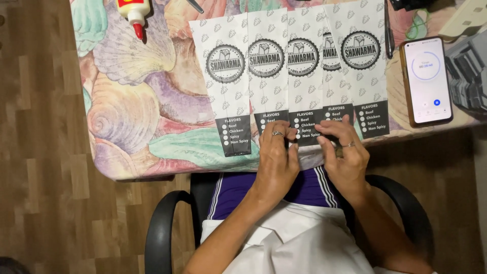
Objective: Applying glue to the edges of paper shawarma sleeves and folding them to assemble the packaging.
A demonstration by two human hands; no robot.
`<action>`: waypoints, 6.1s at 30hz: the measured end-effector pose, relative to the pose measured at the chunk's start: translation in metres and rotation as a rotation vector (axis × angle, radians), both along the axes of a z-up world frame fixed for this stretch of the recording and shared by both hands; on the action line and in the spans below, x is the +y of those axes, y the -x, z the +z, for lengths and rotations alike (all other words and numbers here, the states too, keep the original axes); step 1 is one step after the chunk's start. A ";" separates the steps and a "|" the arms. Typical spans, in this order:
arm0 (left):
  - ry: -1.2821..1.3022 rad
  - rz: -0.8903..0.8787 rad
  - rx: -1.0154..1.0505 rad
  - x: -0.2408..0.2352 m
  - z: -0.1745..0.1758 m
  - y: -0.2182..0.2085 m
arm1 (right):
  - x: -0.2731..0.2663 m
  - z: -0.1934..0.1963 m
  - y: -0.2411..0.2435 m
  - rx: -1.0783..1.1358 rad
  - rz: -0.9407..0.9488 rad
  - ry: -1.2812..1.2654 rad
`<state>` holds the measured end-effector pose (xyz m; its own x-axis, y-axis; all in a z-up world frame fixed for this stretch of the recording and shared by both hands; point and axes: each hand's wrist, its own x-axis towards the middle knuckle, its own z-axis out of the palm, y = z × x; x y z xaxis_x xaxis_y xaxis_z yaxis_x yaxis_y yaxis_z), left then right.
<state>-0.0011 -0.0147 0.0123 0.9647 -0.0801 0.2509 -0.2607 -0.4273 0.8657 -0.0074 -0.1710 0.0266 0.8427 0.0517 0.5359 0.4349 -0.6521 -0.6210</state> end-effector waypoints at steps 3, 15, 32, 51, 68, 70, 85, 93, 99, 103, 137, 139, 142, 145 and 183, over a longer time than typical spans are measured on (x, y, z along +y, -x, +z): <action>-0.014 0.027 0.026 -0.002 0.011 0.002 | 0.000 -0.004 0.001 -0.014 -0.002 0.016; -0.136 -0.015 -0.147 -0.008 -0.011 -0.003 | 0.002 0.005 0.000 0.014 0.004 0.021; -0.056 0.040 -0.362 0.024 0.003 0.018 | 0.018 0.012 0.002 -0.034 0.017 0.062; -0.127 -0.081 -0.334 0.067 0.018 0.015 | 0.032 -0.005 -0.005 -0.125 0.321 0.043; -0.177 -0.129 -0.408 0.073 0.005 0.015 | 0.026 -0.010 -0.007 -0.167 0.367 0.062; -0.189 -0.120 -0.415 0.072 0.001 0.016 | 0.028 -0.009 -0.006 -0.162 0.351 0.059; -0.078 0.051 -0.164 0.049 -0.005 0.018 | 0.043 0.005 -0.003 0.031 0.196 -0.041; 0.060 0.187 -0.038 0.042 0.003 0.013 | 0.046 0.011 -0.005 0.076 0.149 -0.069; 0.048 0.210 -0.029 0.039 -0.004 0.016 | 0.051 0.008 -0.002 0.080 0.093 -0.046; 0.062 0.209 0.000 0.039 0.003 0.019 | 0.055 -0.013 0.000 0.026 0.033 0.021; -0.030 0.185 -0.076 0.032 0.002 0.023 | 0.058 -0.007 0.009 -0.035 0.003 0.055; -0.039 0.209 -0.106 0.030 0.002 0.018 | 0.059 -0.007 0.005 -0.045 0.013 0.053; -0.123 0.250 -0.207 0.024 -0.005 0.020 | 0.058 -0.009 0.008 -0.073 0.022 0.072; -0.110 0.257 -0.262 0.023 -0.010 0.020 | 0.058 -0.010 0.004 -0.094 0.027 0.068; -0.199 -0.039 -0.252 0.131 0.022 0.022 | 0.100 -0.007 -0.004 -0.112 0.394 0.101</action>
